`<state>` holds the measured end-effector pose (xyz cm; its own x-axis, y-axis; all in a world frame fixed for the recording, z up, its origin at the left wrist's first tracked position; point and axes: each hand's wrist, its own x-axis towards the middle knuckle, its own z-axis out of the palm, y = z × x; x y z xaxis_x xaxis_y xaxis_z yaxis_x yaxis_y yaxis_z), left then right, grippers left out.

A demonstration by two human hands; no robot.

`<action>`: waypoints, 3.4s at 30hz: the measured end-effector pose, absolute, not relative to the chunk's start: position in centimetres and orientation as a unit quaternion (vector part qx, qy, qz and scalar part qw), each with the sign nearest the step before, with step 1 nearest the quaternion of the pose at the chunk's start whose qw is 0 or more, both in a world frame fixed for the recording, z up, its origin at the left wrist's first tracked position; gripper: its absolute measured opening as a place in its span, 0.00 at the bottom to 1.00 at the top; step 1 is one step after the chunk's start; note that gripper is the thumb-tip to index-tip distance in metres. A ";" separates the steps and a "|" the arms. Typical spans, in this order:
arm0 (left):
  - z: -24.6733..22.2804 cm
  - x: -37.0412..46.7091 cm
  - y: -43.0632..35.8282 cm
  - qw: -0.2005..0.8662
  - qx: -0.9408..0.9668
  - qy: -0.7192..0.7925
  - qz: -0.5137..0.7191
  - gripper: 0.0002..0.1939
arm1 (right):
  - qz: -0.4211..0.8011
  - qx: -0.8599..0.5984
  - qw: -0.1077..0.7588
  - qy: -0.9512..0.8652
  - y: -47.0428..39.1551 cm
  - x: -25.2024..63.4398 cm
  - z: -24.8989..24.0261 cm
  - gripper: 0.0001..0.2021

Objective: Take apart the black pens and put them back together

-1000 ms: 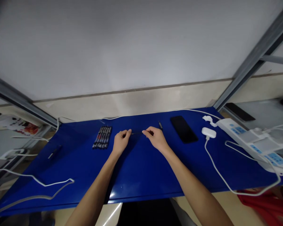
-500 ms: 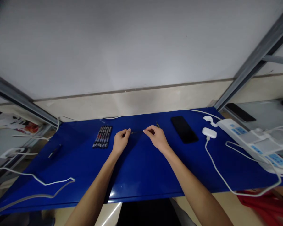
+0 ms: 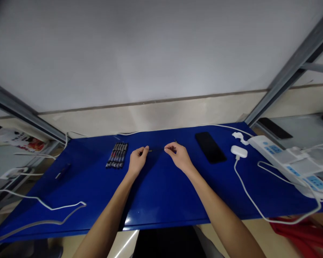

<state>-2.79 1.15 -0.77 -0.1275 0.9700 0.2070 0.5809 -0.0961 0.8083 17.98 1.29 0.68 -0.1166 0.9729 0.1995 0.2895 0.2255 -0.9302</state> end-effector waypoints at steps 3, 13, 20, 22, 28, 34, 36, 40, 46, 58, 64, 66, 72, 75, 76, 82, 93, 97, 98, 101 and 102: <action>-1.0 -2.8 1.2 0.237 0.612 0.631 0.412 0.25 | 0.381 -0.508 0.428 -0.643 1.2 18.1 0.8 0.13; -0.9 -3.1 1.3 0.230 0.599 0.643 0.418 0.25 | 0.393 -0.486 0.419 -0.659 1.1 18.0 1.0 0.08; -0.8 -3.0 1.2 0.231 0.600 0.646 0.412 0.25 | 0.401 -0.510 0.379 -0.660 0.9 17.9 0.8 0.20; -0.8 -3.1 1.2 0.229 0.596 0.650 0.412 0.25 | 0.399 -0.496 0.391 -0.665 1.0 17.8 0.7 0.14; -0.7 -3.1 1.3 0.223 0.586 0.659 0.416 0.26 | 0.411 -0.497 0.393 -0.655 0.9 17.8 0.7 0.13; -0.7 -3.0 1.2 0.224 0.595 0.655 0.409 0.26 | 0.389 -0.508 0.390 -0.662 0.9 17.8 0.9 0.15; -0.7 -3.0 1.2 0.220 0.594 0.657 0.409 0.26 | 0.392 -0.494 0.413 -0.657 1.0 17.7 0.8 0.10; -0.8 -3.0 1.2 0.221 0.596 0.653 0.412 0.26 | 0.401 -0.502 0.407 -0.649 1.0 17.8 0.7 0.15; -0.7 -2.9 1.2 0.214 0.600 0.655 0.406 0.26 | 0.384 -0.501 0.411 -0.658 1.1 17.8 0.6 0.12; -0.3 -2.7 0.8 0.127 0.649 0.654 0.367 0.24 | 0.377 -0.499 0.425 -0.654 0.9 17.8 0.9 0.11; -0.4 -1.5 -0.1 0.069 0.737 0.600 0.303 0.21 | 0.389 -0.478 0.386 -0.686 0.2 16.8 0.7 0.12; -0.5 -1.3 -0.2 0.073 0.749 0.592 0.290 0.21 | 0.382 -0.473 0.374 -0.701 0.0 16.4 0.8 0.12; -0.5 -1.7 0.2 0.069 0.724 0.618 0.300 0.22 | 0.225 -0.540 0.409 -0.700 1.0 17.8 0.4 0.14; -0.5 -1.9 0.3 0.069 0.709 0.633 0.303 0.22 | 0.067 -0.629 0.384 -0.673 1.9 19.5 -0.8 0.14; -0.5 -1.9 0.3 0.070 0.707 0.636 0.303 0.22 | 0.041 -0.644 0.369 -0.669 2.1 19.9 -1.2 0.14; -0.8 -2.0 0.4 0.061 0.697 0.645 0.307 0.21 | 0.141 -0.622 0.384 -0.667 2.8 20.6 -1.8 0.06; -0.8 -2.4 0.6 0.037 0.668 0.672 0.317 0.21 | 0.466 -0.490 0.500 -0.542 1.8 19.0 1.0 0.13; -0.8 -2.3 0.6 0.035 0.671 0.673 0.310 0.21 | 0.474 -0.482 0.487 -0.553 1.6 18.6 1.0 0.13; -0.8 -2.3 0.6 0.035 0.671 0.673 0.310 0.21 | 0.473 -0.481 0.484 -0.557 1.6 18.6 1.0 0.13; -0.8 -2.3 0.6 0.041 0.671 0.672 0.311 0.21 | 0.465 -0.483 0.484 -0.562 1.6 18.5 0.9 0.12; -0.8 -2.3 0.6 0.042 0.670 0.672 0.313 0.21 | 0.463 -0.484 0.486 -0.561 1.7 18.5 0.9 0.12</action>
